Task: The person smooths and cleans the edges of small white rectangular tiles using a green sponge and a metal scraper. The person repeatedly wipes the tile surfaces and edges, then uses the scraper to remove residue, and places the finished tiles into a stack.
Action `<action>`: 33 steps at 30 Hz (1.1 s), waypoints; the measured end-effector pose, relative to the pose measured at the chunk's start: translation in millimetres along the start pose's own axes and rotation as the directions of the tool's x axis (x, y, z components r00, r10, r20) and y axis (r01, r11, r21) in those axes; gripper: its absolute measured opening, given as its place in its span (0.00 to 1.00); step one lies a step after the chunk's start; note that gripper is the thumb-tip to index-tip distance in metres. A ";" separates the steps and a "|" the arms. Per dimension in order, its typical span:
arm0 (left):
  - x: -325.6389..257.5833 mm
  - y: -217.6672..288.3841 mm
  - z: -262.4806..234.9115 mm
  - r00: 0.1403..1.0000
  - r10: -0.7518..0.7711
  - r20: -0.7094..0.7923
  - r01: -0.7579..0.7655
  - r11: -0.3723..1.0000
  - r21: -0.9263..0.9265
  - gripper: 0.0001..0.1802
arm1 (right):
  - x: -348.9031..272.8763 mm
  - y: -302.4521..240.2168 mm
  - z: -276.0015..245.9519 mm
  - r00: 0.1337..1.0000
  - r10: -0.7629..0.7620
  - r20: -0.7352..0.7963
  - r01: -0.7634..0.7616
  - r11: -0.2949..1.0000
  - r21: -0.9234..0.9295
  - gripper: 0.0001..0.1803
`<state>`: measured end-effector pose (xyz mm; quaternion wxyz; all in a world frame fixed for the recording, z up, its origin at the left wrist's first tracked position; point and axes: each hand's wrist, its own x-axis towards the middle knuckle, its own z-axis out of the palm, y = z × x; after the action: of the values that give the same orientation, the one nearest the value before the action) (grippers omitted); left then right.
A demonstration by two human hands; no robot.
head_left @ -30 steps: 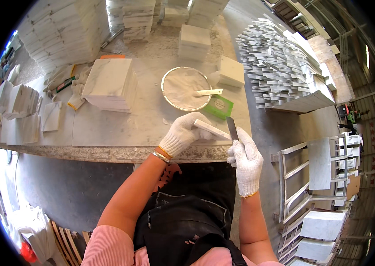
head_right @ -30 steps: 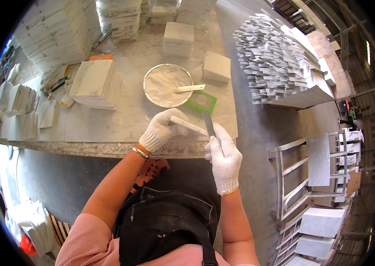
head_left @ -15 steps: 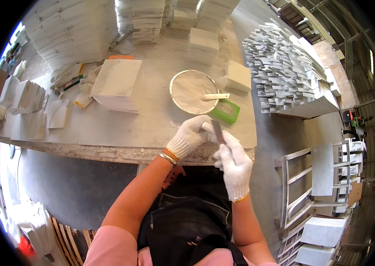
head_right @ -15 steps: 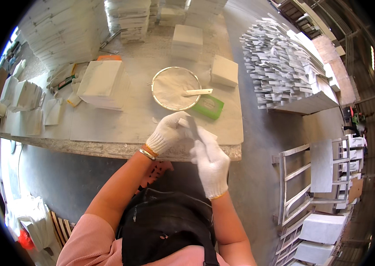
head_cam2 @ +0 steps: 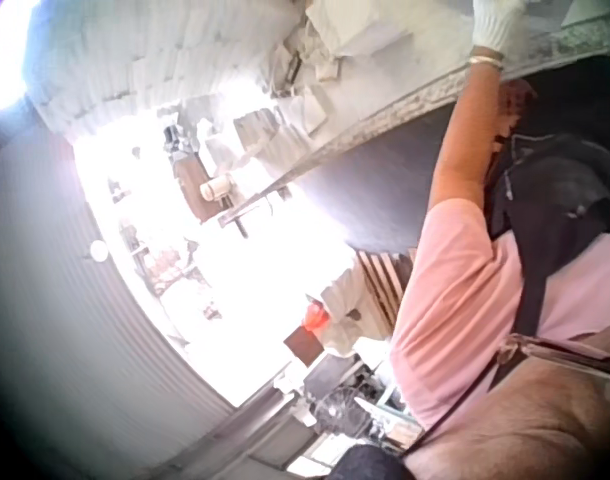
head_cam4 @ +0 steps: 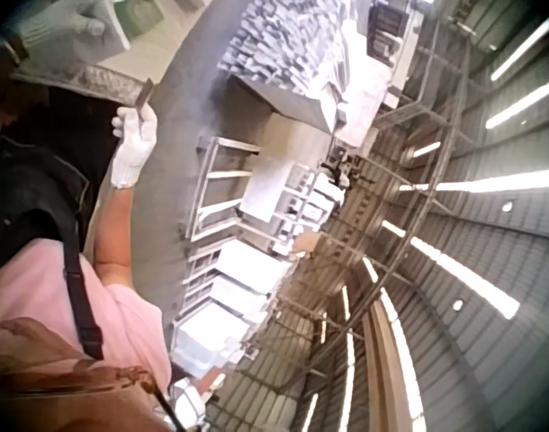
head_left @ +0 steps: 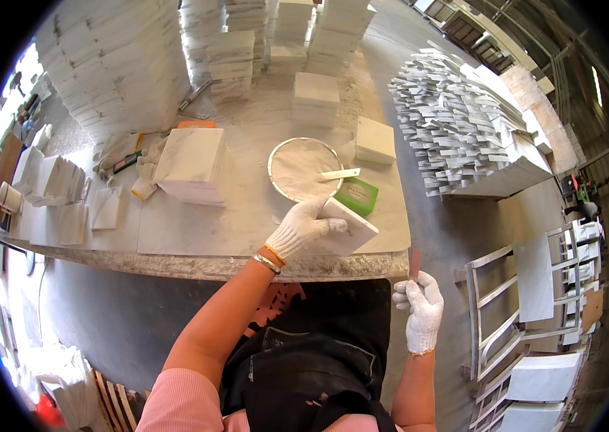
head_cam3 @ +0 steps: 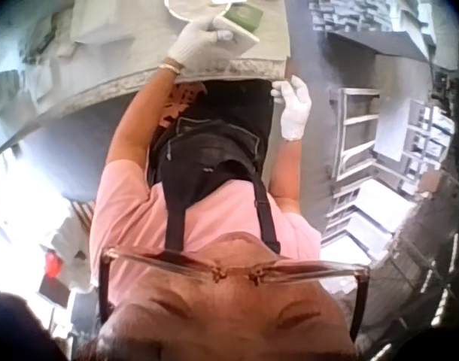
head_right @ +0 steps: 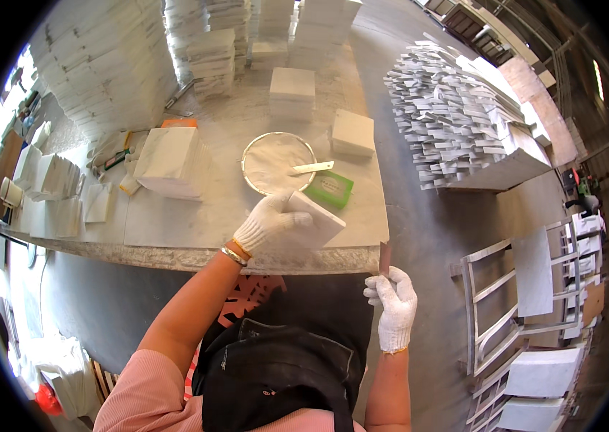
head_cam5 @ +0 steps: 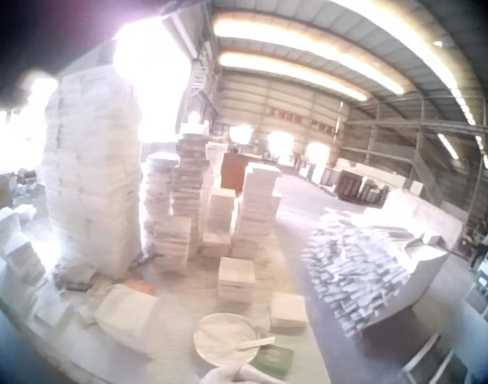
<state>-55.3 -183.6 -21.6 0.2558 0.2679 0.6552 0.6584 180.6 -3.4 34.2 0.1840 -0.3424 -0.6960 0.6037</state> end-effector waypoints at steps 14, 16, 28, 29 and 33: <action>42.4 31.9 32.7 0.964 -0.129 0.231 -0.065 0.729 0.681 0.26 | -16.6 38.6 -28.7 0.995 0.101 -0.015 -0.099 0.989 0.109 0.14; 48.9 29.3 40.3 0.960 -0.124 0.253 -0.103 0.681 0.725 0.27 | -19.9 48.3 -35.4 0.991 0.133 -0.017 -0.129 0.983 0.129 0.14; 45.8 20.1 55.7 0.963 0.073 0.261 -0.265 0.447 0.854 0.32 | -20.5 57.6 -31.2 0.986 0.167 -0.012 -0.164 0.978 0.131 0.13; 42.5 16.7 54.9 0.961 0.087 0.262 -0.272 0.465 0.843 0.33 | -18.2 54.9 -29.5 0.987 0.159 -0.017 -0.156 0.981 0.115 0.13; 9.5 11.1 50.7 0.941 0.228 0.249 -0.332 0.491 0.806 0.41 | 4.3 46.7 -25.6 0.995 0.088 0.053 -0.086 0.996 -0.037 0.11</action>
<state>-27.2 -140.4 -10.5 0.0211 0.4955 0.8216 0.2812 206.6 19.6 -6.4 0.1326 -0.3590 -0.6956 0.6080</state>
